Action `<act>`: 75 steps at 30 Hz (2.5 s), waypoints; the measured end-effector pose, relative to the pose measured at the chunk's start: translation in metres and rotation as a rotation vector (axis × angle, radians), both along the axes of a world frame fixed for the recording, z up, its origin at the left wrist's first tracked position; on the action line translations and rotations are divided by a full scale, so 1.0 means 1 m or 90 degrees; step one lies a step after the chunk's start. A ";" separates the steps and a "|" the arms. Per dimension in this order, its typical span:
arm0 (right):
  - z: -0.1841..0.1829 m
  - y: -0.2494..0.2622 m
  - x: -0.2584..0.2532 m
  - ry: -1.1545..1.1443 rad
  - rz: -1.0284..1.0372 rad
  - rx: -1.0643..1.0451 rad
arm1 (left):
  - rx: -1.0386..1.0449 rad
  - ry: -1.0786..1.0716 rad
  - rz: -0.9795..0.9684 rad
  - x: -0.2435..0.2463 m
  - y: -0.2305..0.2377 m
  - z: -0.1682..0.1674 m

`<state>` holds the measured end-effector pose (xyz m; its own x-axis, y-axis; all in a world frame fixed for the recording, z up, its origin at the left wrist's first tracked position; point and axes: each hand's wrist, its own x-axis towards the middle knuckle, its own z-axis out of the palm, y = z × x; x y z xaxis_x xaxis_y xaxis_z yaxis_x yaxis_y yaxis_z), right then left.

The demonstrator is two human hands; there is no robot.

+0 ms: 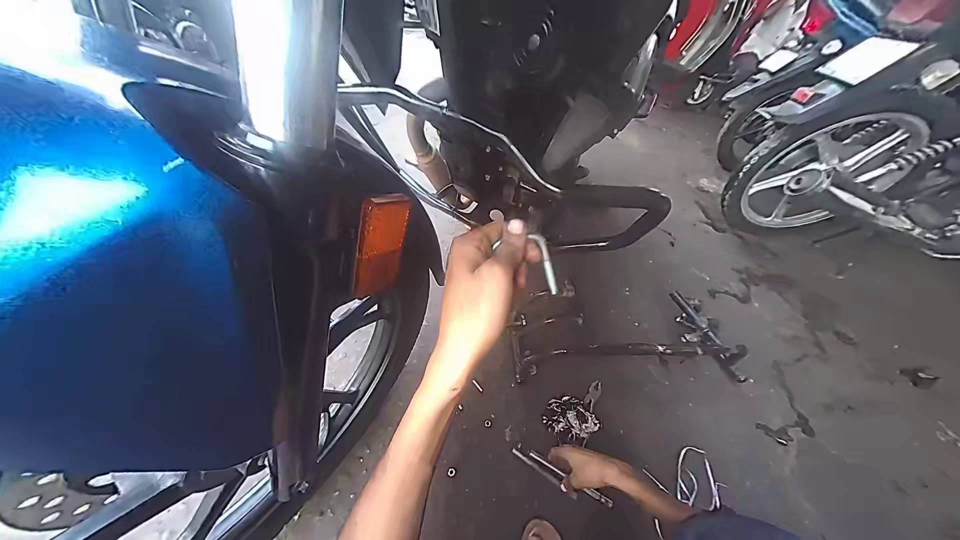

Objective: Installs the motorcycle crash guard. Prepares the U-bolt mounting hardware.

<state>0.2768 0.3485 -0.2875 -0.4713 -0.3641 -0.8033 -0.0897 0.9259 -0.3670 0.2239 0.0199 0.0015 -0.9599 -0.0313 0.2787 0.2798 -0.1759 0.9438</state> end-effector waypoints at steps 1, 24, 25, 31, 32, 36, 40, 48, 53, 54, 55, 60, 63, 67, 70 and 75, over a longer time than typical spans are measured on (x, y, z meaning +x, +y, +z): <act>0.024 -0.008 -0.007 0.087 0.066 0.024 | 0.002 -0.019 0.019 -0.007 0.002 -0.007; 0.249 -0.273 -0.212 0.704 -0.674 -0.577 | -0.058 -0.137 0.292 -0.176 0.003 -0.038; 0.248 -0.278 -0.216 0.723 -0.662 -0.598 | 0.003 -0.082 0.274 -0.184 -0.001 -0.043; 0.217 -0.257 -0.202 0.835 -0.537 -0.421 | 0.030 -0.027 0.266 -0.176 0.001 -0.054; 0.219 -0.252 -0.199 0.838 -0.531 -0.414 | 0.029 -0.057 0.248 -0.178 0.005 -0.058; 0.234 -0.228 -0.199 0.822 -0.450 -0.463 | -0.102 -0.111 0.187 -0.193 0.001 -0.070; 0.249 -0.224 -0.196 0.728 -0.419 -0.473 | -0.196 -0.086 0.150 -0.193 -0.014 -0.054; 0.271 -0.262 -0.223 0.570 -0.842 -0.665 | 0.027 0.010 0.261 -0.176 -0.009 -0.031; 0.283 -0.275 -0.243 0.489 -0.937 -0.886 | -0.009 0.043 0.304 -0.172 -0.013 -0.039; 0.281 -0.274 -0.247 0.497 -0.907 -0.927 | -0.017 0.047 0.308 -0.172 -0.012 -0.040; 0.279 -0.273 -0.249 0.512 -0.883 -0.955 | -0.023 0.052 0.310 -0.172 -0.011 -0.042; 0.265 -0.273 -0.247 0.620 -0.782 -0.986 | -0.020 0.044 0.345 -0.168 -0.010 -0.044; 0.265 -0.281 -0.245 0.696 -0.818 -0.829 | 0.005 0.041 0.366 -0.167 -0.011 -0.039; 0.251 -0.294 -0.270 0.745 -0.935 -0.944 | 0.062 0.051 0.404 -0.182 -0.013 -0.037; 0.250 -0.300 -0.266 0.744 -0.956 -0.985 | 0.112 0.064 0.420 -0.198 -0.020 -0.041; 0.257 -0.310 -0.266 0.685 -0.949 -1.042 | 0.209 0.175 0.419 -0.213 -0.014 -0.033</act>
<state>0.0103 0.0387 -0.0310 -0.7503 0.6244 0.2170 -0.4903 -0.3055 -0.8162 0.0109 0.0064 -0.0311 -0.6130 -0.6921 0.3810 0.6393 -0.1512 0.7540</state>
